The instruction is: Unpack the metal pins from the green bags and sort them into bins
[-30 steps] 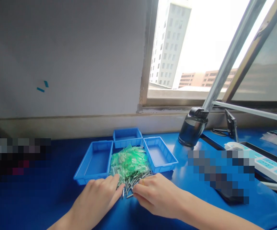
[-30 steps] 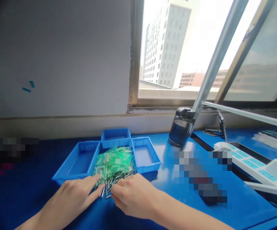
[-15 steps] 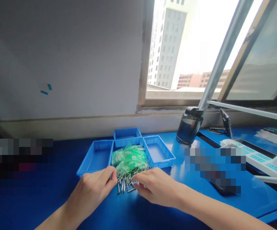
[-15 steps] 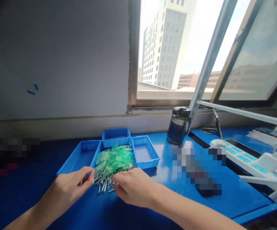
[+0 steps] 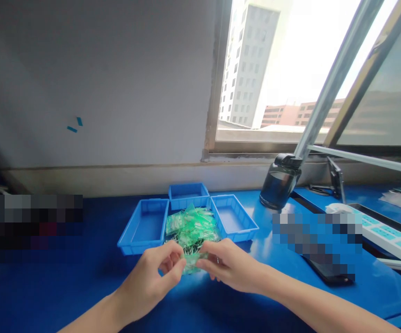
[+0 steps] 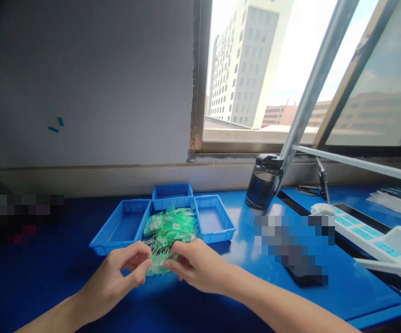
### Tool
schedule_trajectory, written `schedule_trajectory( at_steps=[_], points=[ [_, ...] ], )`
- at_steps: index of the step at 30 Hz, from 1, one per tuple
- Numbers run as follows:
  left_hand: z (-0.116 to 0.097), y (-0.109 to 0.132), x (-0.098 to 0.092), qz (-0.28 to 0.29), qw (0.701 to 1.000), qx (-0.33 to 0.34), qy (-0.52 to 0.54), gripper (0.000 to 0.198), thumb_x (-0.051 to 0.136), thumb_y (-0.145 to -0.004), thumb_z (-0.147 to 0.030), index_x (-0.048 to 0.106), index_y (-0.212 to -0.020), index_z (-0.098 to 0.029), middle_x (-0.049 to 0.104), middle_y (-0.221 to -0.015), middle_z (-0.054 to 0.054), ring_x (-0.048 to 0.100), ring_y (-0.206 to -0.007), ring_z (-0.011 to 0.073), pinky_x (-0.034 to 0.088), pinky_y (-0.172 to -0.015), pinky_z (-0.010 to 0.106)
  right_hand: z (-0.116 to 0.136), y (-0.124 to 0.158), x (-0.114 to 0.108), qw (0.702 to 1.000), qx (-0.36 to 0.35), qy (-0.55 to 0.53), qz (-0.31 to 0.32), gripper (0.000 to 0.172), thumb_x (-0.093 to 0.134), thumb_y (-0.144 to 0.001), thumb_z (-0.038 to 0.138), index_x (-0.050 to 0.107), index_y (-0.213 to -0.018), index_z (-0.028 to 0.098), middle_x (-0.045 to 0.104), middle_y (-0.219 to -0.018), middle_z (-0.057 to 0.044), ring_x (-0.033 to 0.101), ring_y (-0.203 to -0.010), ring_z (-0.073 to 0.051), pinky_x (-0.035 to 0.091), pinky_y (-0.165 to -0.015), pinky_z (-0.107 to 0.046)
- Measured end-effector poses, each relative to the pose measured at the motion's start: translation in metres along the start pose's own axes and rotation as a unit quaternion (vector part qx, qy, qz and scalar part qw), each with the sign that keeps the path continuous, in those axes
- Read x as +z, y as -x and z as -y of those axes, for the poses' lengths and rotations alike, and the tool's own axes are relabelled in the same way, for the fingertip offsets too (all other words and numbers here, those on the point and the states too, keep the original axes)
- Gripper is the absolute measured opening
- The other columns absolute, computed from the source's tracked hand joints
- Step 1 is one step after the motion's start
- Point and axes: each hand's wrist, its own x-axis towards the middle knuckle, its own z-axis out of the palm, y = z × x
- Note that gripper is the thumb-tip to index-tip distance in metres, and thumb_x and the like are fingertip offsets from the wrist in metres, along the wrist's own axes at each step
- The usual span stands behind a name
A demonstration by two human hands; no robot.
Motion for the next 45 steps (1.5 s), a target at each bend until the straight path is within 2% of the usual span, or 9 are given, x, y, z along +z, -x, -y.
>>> schedule_trajectory(
  at_steps=[5,13,18,26,29,31,33,38,45],
  points=[
    [-0.004,-0.002,-0.002,0.057,0.997,-0.035,-0.024,0.024,0.047,-0.082,-0.034,0.055,-0.068,-0.016,0.050,-0.061,-0.003,0.045,-0.058,0.0098,0.039,-0.055,0.018,-0.004,-0.002,0.003,0.999,0.003,-0.049,0.001,0.031,0.040,-0.089,0.036,0.048,-0.067,0.016,0.049,-0.051,0.004,0.047,-0.045,-0.006,0.038,-0.046,-0.015],
    [0.003,-0.003,0.000,-0.016,1.000,-0.009,-0.012,0.021,0.049,-0.082,-0.033,0.059,-0.073,-0.017,0.049,-0.069,-0.002,0.047,-0.063,0.0103,0.039,-0.058,0.019,-0.001,-0.002,-0.002,0.999,0.006,-0.046,0.013,0.039,0.039,-0.089,0.037,0.050,-0.060,0.014,0.053,-0.054,0.002,0.048,-0.049,-0.006,0.038,-0.050,-0.015],
    [0.004,-0.003,0.000,-0.020,0.998,-0.019,0.058,0.020,0.052,-0.081,-0.035,0.061,-0.077,-0.017,0.048,-0.081,0.000,0.049,-0.066,0.0093,0.043,-0.058,0.018,-0.001,-0.002,0.002,0.999,-0.010,-0.031,0.038,0.037,0.044,-0.087,0.033,0.049,-0.057,0.013,0.056,-0.055,0.000,0.048,-0.049,-0.007,0.037,-0.048,-0.016],
    [0.005,-0.004,0.003,0.091,0.960,-0.098,0.244,0.022,0.056,-0.076,-0.032,0.056,-0.090,-0.015,0.054,-0.071,-0.001,0.055,-0.064,0.0127,0.043,-0.045,0.017,-0.003,-0.005,0.005,0.988,0.070,-0.135,0.033,0.040,0.039,-0.088,0.040,0.053,-0.064,0.013,0.057,-0.061,-0.001,0.049,-0.052,-0.008,0.040,-0.045,-0.016],
    [0.007,-0.004,0.005,0.096,0.957,-0.102,0.254,0.019,0.054,-0.076,-0.027,0.058,-0.090,-0.014,0.056,-0.071,-0.001,0.054,-0.061,0.0110,0.044,-0.050,0.018,-0.003,-0.005,0.004,0.996,0.046,-0.080,0.011,0.024,0.049,-0.084,0.035,0.058,-0.088,0.013,0.058,-0.064,0.000,0.050,-0.055,-0.008,0.041,-0.050,-0.018],
    [0.007,-0.005,0.004,0.099,0.958,-0.109,0.246,0.017,0.054,-0.077,-0.026,0.059,-0.087,-0.014,0.054,-0.065,-0.003,0.053,-0.058,0.0103,0.044,-0.052,0.019,-0.004,-0.004,0.004,0.999,0.015,-0.037,-0.026,0.042,0.055,-0.080,0.029,0.045,-0.119,0.017,0.058,-0.073,0.001,0.050,-0.057,-0.008,0.042,-0.054,-0.019],
    [0.007,-0.004,0.004,0.108,0.958,-0.112,0.240,0.015,0.054,-0.077,-0.026,0.059,-0.083,-0.013,0.052,-0.062,-0.004,0.052,-0.057,0.0103,0.043,-0.053,0.020,-0.007,-0.002,0.004,0.999,-0.014,0.004,-0.041,0.059,0.057,-0.079,0.026,0.031,-0.132,0.020,0.058,-0.079,0.000,0.050,-0.058,-0.008,0.043,-0.056,-0.020],
    [0.005,-0.003,0.002,0.121,0.960,-0.107,0.228,0.017,0.055,-0.078,-0.029,0.057,-0.077,-0.012,0.051,-0.061,-0.003,0.050,-0.058,0.0104,0.040,-0.054,0.020,-0.012,0.001,0.006,0.994,-0.058,0.092,-0.028,0.039,0.049,-0.086,0.031,0.046,-0.123,0.020,0.059,-0.066,0.001,0.051,-0.055,-0.010,0.040,-0.055,-0.020],
    [0.009,-0.003,0.004,0.124,0.968,-0.100,0.194,0.019,0.059,-0.076,-0.031,0.059,-0.080,-0.012,0.051,-0.061,-0.004,0.045,-0.056,0.0084,0.035,-0.052,0.018,-0.009,0.001,0.006,0.993,-0.055,0.104,-0.026,0.029,0.045,-0.087,0.032,0.053,-0.111,0.018,0.062,-0.070,-0.002,0.053,-0.058,-0.010,0.039,-0.055,-0.019]
  ],
)
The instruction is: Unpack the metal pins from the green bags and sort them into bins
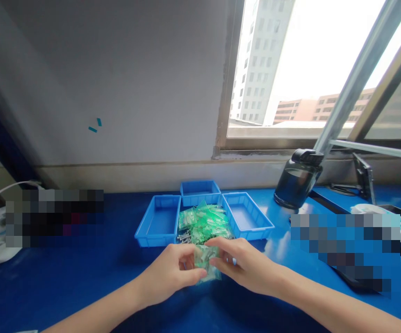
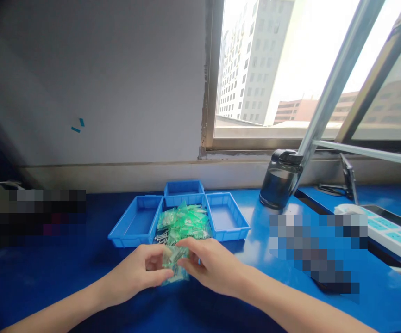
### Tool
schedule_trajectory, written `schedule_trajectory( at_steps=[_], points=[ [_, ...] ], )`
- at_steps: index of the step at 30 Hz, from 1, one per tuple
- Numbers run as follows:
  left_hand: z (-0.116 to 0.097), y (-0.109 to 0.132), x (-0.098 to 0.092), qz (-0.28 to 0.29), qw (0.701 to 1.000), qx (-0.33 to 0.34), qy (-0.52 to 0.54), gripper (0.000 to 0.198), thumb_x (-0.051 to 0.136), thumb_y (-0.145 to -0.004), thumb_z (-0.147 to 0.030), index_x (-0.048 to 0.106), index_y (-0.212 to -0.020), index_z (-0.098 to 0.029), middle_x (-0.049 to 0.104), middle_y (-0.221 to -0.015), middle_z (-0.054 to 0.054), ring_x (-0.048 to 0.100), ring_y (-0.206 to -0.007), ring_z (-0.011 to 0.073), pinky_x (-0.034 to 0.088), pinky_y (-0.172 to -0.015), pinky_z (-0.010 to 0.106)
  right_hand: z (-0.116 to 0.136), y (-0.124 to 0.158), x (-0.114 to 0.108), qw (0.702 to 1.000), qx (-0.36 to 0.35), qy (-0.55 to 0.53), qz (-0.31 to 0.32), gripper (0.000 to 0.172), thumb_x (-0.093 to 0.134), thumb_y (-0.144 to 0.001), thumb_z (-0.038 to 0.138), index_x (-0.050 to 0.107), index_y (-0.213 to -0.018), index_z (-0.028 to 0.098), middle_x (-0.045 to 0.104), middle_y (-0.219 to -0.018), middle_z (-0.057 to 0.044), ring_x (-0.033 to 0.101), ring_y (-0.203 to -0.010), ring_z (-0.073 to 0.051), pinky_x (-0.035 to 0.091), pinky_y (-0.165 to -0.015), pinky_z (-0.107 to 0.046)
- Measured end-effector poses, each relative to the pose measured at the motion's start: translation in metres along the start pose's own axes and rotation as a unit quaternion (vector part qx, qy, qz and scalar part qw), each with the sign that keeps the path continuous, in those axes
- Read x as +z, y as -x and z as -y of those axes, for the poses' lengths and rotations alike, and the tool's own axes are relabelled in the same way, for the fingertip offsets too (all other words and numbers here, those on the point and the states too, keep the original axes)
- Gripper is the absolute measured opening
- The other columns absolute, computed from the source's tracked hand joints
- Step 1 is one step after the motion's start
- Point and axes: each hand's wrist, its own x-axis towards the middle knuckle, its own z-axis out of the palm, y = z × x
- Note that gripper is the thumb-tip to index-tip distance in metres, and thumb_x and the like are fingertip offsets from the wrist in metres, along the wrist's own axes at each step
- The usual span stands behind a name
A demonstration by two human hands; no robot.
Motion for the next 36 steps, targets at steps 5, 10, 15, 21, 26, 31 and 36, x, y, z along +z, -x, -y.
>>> schedule_trajectory(
  at_steps=[5,10,15,21,26,31,36],
  points=[
    [-0.0058,0.0014,-0.0005,-0.005,1.000,-0.004,-0.010,0.024,0.053,-0.080,-0.035,0.059,-0.073,-0.013,0.051,-0.059,-0.003,0.050,-0.058,0.0105,0.040,-0.056,0.019,-0.0001,0.0002,0.0006,1.000,0.015,-0.025,-0.005,0.024,0.046,-0.087,0.032,0.055,-0.104,0.017,0.059,-0.063,0.000,0.050,-0.053,-0.009,0.039,-0.052,-0.018],
    [-0.0085,0.0026,-0.0002,0.002,1.000,0.014,-0.017,0.030,0.047,-0.083,-0.038,0.059,-0.074,-0.013,0.050,-0.061,-0.002,0.050,-0.059,0.0110,0.043,-0.056,0.020,-0.0005,-0.0009,0.0004,0.999,0.023,-0.042,0.002,0.022,0.046,-0.086,0.032,0.054,-0.101,0.017,0.057,-0.060,0.001,0.050,-0.052,-0.009,0.038,-0.051,-0.018],
    [-0.0061,0.0041,0.0003,-0.003,0.999,0.018,-0.033,0.031,0.046,-0.084,-0.038,0.059,-0.074,-0.013,0.050,-0.061,-0.002,0.051,-0.059,0.0115,0.042,-0.054,0.019,0.0007,-0.0016,-0.0004,0.998,0.020,-0.063,0.008,0.021,0.046,-0.086,0.030,0.053,-0.101,0.017,0.055,-0.056,0.002,0.049,-0.049,-0.008,0.038,-0.049,-0.017],
    [-0.0047,0.0025,0.0022,-0.025,0.999,0.005,-0.044,0.031,0.048,-0.083,-0.041,0.060,-0.077,-0.013,0.051,-0.058,-0.002,0.051,-0.055,0.0111,0.043,-0.052,0.019,0.0018,-0.0012,-0.0002,0.997,0.032,-0.065,0.007,0.019,0.046,-0.085,0.030,0.052,-0.098,0.017,0.056,-0.054,0.003,0.050,-0.047,-0.008,0.039,-0.048,-0.017],
    [-0.0053,0.0013,0.0038,-0.016,0.999,-0.010,-0.030,0.022,0.058,-0.075,-0.033,0.060,-0.086,-0.015,0.058,-0.070,-0.001,0.056,-0.060,0.0126,0.046,-0.052,0.020,-0.0009,0.0001,0.0009,0.994,0.056,-0.093,0.027,0.020,0.041,-0.088,0.033,0.047,-0.099,0.018,0.062,-0.061,0.000,0.056,-0.049,-0.009,0.041,-0.048,-0.016],
    [-0.0015,-0.0009,0.0014,-0.029,0.999,-0.017,-0.019,0.018,0.055,-0.077,-0.029,0.059,-0.087,-0.015,0.056,-0.063,-0.002,0.057,-0.059,0.0126,0.047,-0.056,0.021,0.0019,-0.0045,-0.0020,0.997,-0.014,0.080,0.000,0.014,0.043,-0.087,0.026,0.050,-0.096,0.018,0.063,-0.060,0.000,0.055,-0.050,-0.011,0.034,-0.048,-0.019],
    [-0.0025,0.0010,-0.0005,-0.041,0.996,0.023,-0.073,0.019,0.053,-0.079,-0.031,0.062,-0.085,-0.015,0.057,-0.065,-0.002,0.052,-0.058,0.0109,0.041,-0.056,0.019,0.0013,-0.0072,-0.0012,0.991,-0.046,0.120,-0.021,0.012,0.045,-0.086,0.026,0.053,-0.086,0.017,0.060,-0.054,0.000,0.052,-0.046,-0.010,0.031,-0.047,-0.019]
  ],
)
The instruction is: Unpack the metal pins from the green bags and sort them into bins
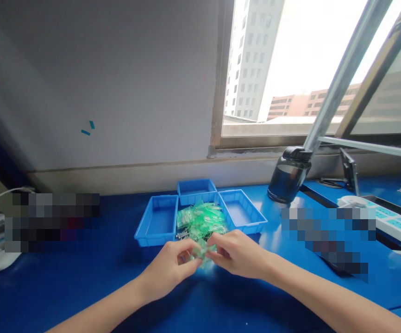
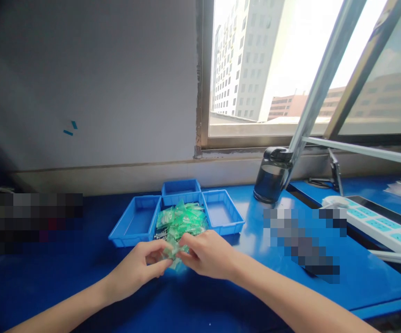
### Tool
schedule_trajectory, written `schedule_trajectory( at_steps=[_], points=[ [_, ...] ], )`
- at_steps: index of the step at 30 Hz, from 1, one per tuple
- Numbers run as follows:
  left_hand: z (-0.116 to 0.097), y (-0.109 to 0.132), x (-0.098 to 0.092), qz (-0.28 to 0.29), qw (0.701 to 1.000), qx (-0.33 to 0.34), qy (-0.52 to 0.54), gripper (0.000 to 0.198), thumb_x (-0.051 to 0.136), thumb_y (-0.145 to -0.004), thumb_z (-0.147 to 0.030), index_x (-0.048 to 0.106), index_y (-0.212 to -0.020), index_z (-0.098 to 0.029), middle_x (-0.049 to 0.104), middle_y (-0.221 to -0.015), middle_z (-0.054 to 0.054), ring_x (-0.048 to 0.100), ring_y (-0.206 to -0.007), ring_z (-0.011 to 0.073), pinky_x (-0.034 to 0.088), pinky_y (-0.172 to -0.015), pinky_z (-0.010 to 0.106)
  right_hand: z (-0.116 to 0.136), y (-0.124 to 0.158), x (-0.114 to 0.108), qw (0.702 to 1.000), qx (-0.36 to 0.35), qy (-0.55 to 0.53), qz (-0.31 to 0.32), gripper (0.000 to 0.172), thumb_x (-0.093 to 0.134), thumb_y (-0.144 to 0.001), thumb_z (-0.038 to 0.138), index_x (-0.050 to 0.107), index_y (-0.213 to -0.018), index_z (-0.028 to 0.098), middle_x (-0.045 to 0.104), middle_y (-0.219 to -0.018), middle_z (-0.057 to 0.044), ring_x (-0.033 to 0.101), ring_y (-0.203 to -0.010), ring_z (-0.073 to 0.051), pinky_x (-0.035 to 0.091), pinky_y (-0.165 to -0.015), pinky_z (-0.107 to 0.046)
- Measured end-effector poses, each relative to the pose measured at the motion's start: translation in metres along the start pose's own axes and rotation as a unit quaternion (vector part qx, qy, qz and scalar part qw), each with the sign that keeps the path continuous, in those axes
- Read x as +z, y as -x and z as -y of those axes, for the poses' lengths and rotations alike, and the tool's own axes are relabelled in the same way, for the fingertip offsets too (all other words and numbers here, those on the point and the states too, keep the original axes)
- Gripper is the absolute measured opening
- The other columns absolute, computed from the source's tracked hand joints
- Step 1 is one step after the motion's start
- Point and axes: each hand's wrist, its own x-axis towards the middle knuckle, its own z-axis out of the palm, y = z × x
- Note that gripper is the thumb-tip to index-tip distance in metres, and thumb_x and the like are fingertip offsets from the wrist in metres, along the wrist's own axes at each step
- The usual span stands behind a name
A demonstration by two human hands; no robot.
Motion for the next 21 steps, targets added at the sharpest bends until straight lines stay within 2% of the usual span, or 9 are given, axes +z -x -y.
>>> schedule_trajectory(
  at_steps=[5,10,16,21],
  points=[
    [-0.0021,0.0001,-0.0033,-0.018,0.995,0.057,-0.076,0.021,0.051,-0.080,-0.031,0.065,-0.082,-0.016,0.060,-0.074,0.000,0.050,-0.066,0.0119,0.038,-0.060,0.020,-0.0033,-0.0002,0.0034,0.999,0.005,-0.031,-0.020,0.012,0.047,-0.085,0.027,0.053,-0.082,0.017,0.057,-0.051,0.002,0.047,-0.043,-0.009,0.030,-0.045,-0.018],
    [0.0039,-0.0011,-0.0083,-0.033,0.987,0.089,-0.130,0.024,0.050,-0.081,-0.032,0.067,-0.086,-0.016,0.061,-0.074,0.001,0.051,-0.065,0.0124,0.038,-0.061,0.021,-0.0042,-0.0037,0.0056,0.999,0.000,-0.011,-0.035,0.011,0.051,-0.083,0.027,0.055,-0.078,0.017,0.057,-0.051,0.003,0.047,-0.043,-0.008,0.029,-0.045,-0.018],
    [0.0040,0.0014,-0.0082,-0.013,0.984,0.111,-0.140,0.024,0.049,-0.082,-0.033,0.067,-0.086,-0.017,0.059,-0.069,-0.001,0.050,-0.061,0.0112,0.036,-0.058,0.020,-0.0023,-0.0036,0.0004,0.999,-0.018,0.039,-0.019,0.012,0.052,-0.081,0.027,0.057,-0.075,0.017,0.058,-0.053,0.001,0.049,-0.046,-0.009,0.031,-0.046,-0.018],
    [0.0006,0.0041,-0.0063,-0.031,0.984,0.111,-0.134,0.023,0.049,-0.081,-0.032,0.065,-0.084,-0.016,0.056,-0.067,-0.001,0.049,-0.060,0.0106,0.037,-0.058,0.020,-0.0004,-0.0053,0.0002,0.999,-0.027,0.032,-0.022,0.011,0.052,-0.081,0.026,0.056,-0.075,0.017,0.057,-0.051,0.002,0.048,-0.045,-0.008,0.031,-0.046,-0.017]
  ],
)
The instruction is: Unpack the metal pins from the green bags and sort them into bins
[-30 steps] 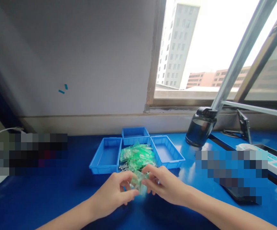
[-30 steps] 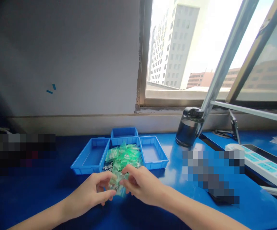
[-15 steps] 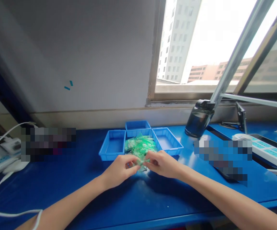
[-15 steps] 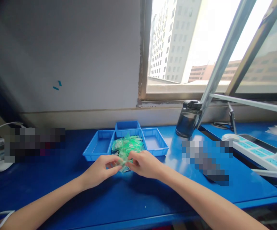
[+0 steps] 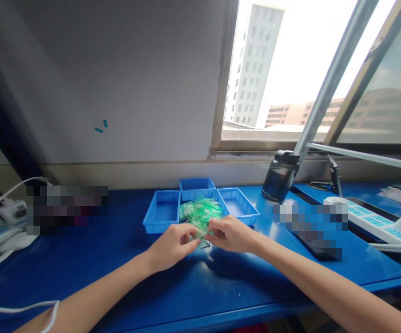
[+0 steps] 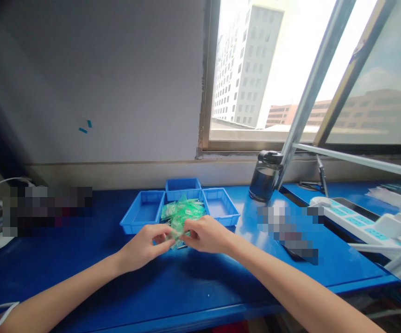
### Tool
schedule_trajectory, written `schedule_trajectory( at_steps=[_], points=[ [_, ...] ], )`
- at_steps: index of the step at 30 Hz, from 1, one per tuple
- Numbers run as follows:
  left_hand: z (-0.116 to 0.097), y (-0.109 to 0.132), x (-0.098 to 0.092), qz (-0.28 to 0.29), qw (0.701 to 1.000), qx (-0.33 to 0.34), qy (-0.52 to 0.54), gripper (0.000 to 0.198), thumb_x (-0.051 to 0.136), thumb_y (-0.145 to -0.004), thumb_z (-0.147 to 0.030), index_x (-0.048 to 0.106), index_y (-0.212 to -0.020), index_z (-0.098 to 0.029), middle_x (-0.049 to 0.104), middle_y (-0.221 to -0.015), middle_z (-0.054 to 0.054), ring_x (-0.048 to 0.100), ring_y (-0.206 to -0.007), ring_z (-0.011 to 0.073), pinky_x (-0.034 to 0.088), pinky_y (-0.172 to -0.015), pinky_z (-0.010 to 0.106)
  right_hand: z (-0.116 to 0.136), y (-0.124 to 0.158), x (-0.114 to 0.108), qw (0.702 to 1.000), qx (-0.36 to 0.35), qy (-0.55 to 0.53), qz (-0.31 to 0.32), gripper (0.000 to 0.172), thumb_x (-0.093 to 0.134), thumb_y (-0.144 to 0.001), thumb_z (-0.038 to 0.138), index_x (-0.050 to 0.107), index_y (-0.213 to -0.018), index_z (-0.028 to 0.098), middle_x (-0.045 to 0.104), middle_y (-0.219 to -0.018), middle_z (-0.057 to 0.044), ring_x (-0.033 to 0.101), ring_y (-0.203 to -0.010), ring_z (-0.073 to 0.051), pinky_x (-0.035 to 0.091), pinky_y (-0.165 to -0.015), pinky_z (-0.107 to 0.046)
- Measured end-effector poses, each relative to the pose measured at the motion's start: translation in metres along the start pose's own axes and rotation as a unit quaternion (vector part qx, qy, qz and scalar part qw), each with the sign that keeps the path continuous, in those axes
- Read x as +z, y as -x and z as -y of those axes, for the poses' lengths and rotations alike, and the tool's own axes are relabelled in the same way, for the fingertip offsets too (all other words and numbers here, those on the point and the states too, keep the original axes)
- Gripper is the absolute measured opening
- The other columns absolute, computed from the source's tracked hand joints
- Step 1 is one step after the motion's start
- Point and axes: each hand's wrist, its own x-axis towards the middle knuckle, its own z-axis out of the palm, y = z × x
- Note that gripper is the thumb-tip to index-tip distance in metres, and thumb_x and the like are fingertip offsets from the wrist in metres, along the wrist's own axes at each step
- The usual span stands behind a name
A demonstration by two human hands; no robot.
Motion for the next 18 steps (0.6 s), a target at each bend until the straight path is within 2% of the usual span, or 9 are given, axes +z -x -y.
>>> schedule_trajectory(
  at_steps=[4,7,10,13,16,18],
  points=[
    [-0.006,0.001,0.000,-0.019,0.998,-0.032,0.041,0.028,0.052,-0.079,-0.042,0.061,-0.086,-0.016,0.056,-0.072,-0.001,0.051,-0.062,0.0111,0.041,-0.054,0.020,-0.002,0.003,0.005,0.999,-0.012,-0.011,-0.042,0.017,0.050,-0.082,0.028,0.053,-0.071,0.017,0.056,-0.051,0.002,0.045,-0.043,-0.007,0.030,-0.045,-0.017],
    [-0.007,0.000,0.002,-0.001,0.986,-0.082,0.146,0.041,0.045,-0.079,-0.055,0.054,-0.087,-0.015,0.054,-0.076,0.001,0.055,-0.058,0.0125,0.042,-0.043,0.020,-0.002,0.009,0.007,0.997,-0.003,-0.011,-0.082,0.020,0.049,-0.084,0.032,0.052,-0.071,0.017,0.057,-0.052,0.002,0.044,-0.043,-0.007,0.031,-0.045,-0.017],
    [-0.004,-0.004,0.004,0.038,0.960,-0.153,0.231,0.049,0.037,-0.079,-0.062,0.049,-0.082,-0.015,0.052,-0.068,0.000,0.053,-0.044,0.0111,0.040,-0.033,0.020,0.001,0.015,0.005,0.992,-0.006,-0.011,-0.123,0.021,0.049,-0.084,0.034,0.053,-0.071,0.017,0.059,-0.054,0.001,0.047,-0.046,-0.007,0.033,-0.047,-0.018],
    [-0.004,-0.008,0.002,0.094,0.936,-0.193,0.279,0.043,0.048,-0.076,-0.057,0.047,-0.081,-0.015,0.054,-0.068,0.000,0.054,-0.043,0.0106,0.039,-0.032,0.018,0.005,0.017,0.003,0.987,-0.008,-0.024,-0.157,0.020,0.050,-0.084,0.033,0.054,-0.073,0.017,0.061,-0.058,-0.001,0.050,-0.048,-0.008,0.037,-0.049,-0.019],
    [-0.009,-0.010,-0.001,0.068,0.911,-0.224,0.339,0.039,0.056,-0.075,-0.049,0.047,-0.093,-0.016,0.056,-0.074,0.001,0.056,-0.050,0.0094,0.041,-0.038,0.016,0.006,0.015,0.003,0.982,0.019,-0.063,-0.177,0.017,0.053,-0.082,0.032,0.056,-0.076,0.016,0.063,-0.063,-0.003,0.052,-0.049,-0.009,0.040,-0.050,-0.020],
    [-0.011,-0.011,-0.002,0.049,0.896,-0.243,0.368,0.045,0.061,-0.073,-0.044,0.044,-0.105,-0.017,0.057,-0.078,0.002,0.057,-0.054,0.0094,0.043,-0.043,0.017,0.006,0.013,0.004,0.978,0.038,-0.099,-0.180,0.014,0.056,-0.079,0.030,0.057,-0.077,0.016,0.064,-0.066,-0.004,0.053,-0.050,-0.009,0.042,-0.049,-0.019]
  ],
)
